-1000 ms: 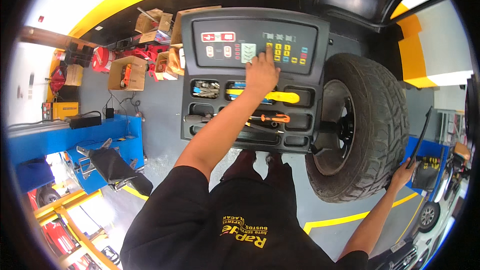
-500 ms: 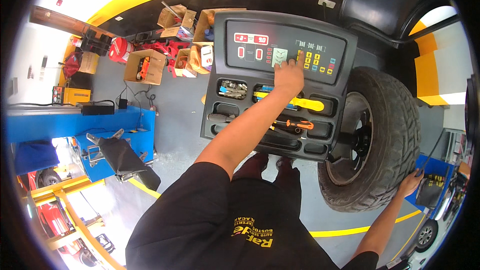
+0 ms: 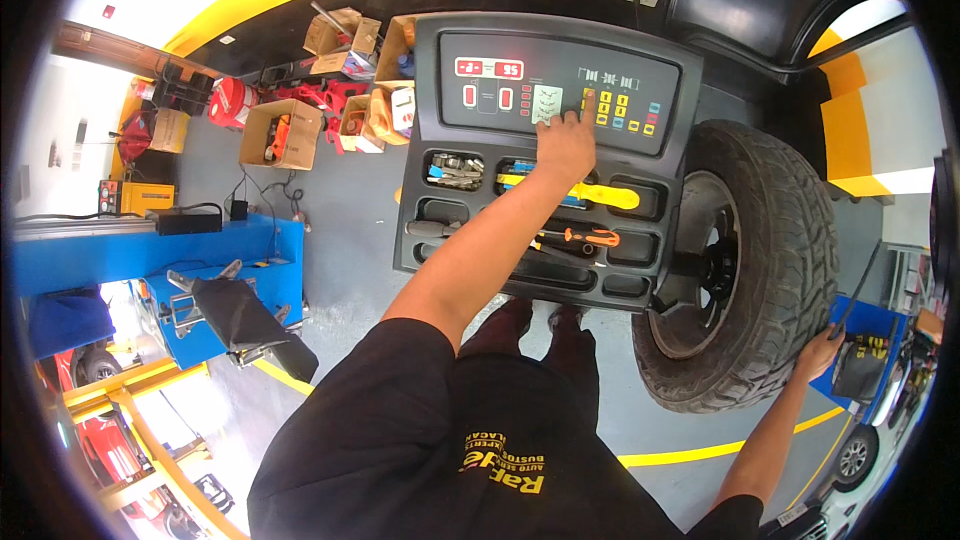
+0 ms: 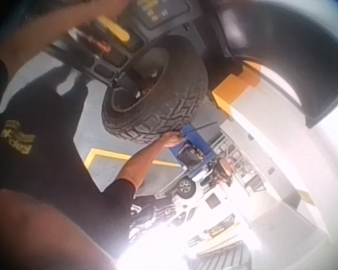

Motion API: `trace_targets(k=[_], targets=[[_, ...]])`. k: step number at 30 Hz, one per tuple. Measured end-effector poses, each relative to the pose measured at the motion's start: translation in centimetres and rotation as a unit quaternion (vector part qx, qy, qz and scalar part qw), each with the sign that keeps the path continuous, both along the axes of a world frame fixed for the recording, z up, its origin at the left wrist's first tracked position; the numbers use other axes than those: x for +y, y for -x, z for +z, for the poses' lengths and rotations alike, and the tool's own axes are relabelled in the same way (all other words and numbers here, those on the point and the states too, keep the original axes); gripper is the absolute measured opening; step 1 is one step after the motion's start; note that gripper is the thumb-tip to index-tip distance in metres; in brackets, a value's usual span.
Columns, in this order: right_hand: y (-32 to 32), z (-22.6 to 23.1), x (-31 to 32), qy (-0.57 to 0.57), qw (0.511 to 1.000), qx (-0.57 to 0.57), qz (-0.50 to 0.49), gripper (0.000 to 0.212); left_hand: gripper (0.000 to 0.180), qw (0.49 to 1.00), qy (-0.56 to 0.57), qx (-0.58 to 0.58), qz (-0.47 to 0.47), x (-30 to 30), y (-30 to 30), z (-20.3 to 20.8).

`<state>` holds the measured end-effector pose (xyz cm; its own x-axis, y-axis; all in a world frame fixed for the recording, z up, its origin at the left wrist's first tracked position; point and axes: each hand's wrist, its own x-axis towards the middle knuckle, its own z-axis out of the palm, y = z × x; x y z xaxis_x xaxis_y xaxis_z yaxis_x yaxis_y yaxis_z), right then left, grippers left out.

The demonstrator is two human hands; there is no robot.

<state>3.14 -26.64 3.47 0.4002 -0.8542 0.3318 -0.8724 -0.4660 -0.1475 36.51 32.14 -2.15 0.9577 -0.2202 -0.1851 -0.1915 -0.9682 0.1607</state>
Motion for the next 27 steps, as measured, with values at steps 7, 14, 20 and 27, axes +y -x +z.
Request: trace_targets(k=[7, 14, 20, 27], targets=[[0.9, 0.2, -0.3, 0.003, 1.0, -0.008, 0.022, 0.057, 0.085, 1.0, 0.015, 0.001, -0.014, -0.3, 0.9, -0.7], [0.0, 0.8, 1.6, -0.014, 1.0, -0.017, 0.015, 0.051, 0.083, 1.0, 0.024, 0.012, -0.006, 0.2, 1.0, -0.6], [0.7, 0.2, 0.0, 0.007, 1.0, -0.013, 0.028, 0.05, 0.081, 1.0, 0.007, 0.024, 0.001, 0.0, 1.1, -0.5], [0.0, 0.0, 0.6, -0.008, 0.999, -0.024, 0.034, 0.05, 0.075, 0.999, 0.032, -0.035, 0.008, 0.4, 1.2, -0.6]])
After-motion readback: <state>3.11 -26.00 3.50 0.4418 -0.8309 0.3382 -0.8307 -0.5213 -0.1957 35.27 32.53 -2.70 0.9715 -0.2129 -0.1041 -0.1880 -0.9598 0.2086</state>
